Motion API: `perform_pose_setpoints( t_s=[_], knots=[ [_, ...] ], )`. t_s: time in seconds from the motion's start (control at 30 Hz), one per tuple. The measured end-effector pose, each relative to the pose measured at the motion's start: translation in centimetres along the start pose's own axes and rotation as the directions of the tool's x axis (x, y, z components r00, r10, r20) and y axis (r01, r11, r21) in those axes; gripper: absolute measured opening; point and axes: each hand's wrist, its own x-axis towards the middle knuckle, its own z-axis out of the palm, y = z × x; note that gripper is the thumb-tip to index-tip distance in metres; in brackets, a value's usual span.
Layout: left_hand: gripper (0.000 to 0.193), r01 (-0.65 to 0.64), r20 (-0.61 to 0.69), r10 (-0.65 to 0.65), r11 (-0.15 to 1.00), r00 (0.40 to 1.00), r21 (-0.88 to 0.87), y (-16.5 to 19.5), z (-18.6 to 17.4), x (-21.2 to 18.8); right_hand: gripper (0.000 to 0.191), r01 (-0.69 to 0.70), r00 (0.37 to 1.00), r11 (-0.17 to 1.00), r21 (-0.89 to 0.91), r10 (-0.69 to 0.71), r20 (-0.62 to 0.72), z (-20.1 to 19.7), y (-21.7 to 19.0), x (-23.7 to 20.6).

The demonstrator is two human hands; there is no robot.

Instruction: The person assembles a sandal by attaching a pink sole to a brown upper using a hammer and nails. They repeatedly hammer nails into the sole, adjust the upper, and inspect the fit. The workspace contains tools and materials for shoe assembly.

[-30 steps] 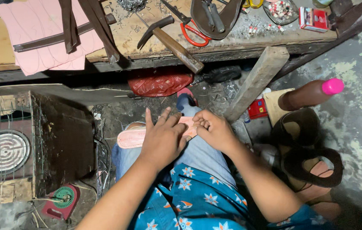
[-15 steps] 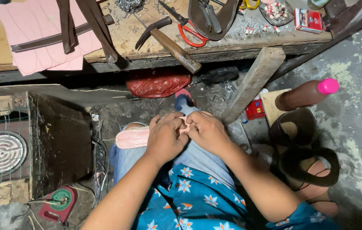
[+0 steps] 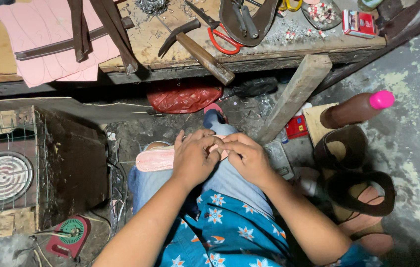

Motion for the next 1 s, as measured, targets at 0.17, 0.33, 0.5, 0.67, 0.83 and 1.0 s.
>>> perform_pose_setpoints(
  t_s=[0.17,0.33,0.5,0.67,0.83,1.0],
  knots=[
    [0.012,0.015,-0.017,-0.015,1.0,1.0,-0.002,-0.1,0.5,0.1,0.032,-0.073,0.997,0.997,0.021,0.073,0.027,-0.4,0.8,-0.8],
    [0.01,-0.013,-0.082,0.011,1.0,0.997,-0.024,-0.3,0.8,0.0,0.042,-0.317,0.948,0.916,0.247,0.311,0.065,-0.1,2.9,-1.4],
    [0.011,-0.017,-0.079,0.015,1.0,0.997,-0.022,-0.5,0.8,0.0,0.042,-0.444,0.894,0.794,0.417,0.422,0.149,0.1,4.8,-1.8],
    [0.012,-0.018,-0.075,0.017,1.0,0.997,-0.012,-0.8,0.8,0.1,0.034,-0.51,0.853,0.754,0.414,0.506,0.131,-1.4,5.2,0.8],
    [0.013,0.004,-0.048,-0.005,1.0,0.999,-0.013,-0.8,0.8,0.3,0.032,-0.124,0.98,0.983,-0.138,0.1,-0.17,-2.8,4.5,7.6],
    [0.015,-0.001,-0.06,0.002,1.0,0.998,0.006,-0.2,0.4,0.5,0.057,0.02,0.996,0.87,-0.492,-0.063,-0.07,-2.1,3.9,15.5]
  ],
)
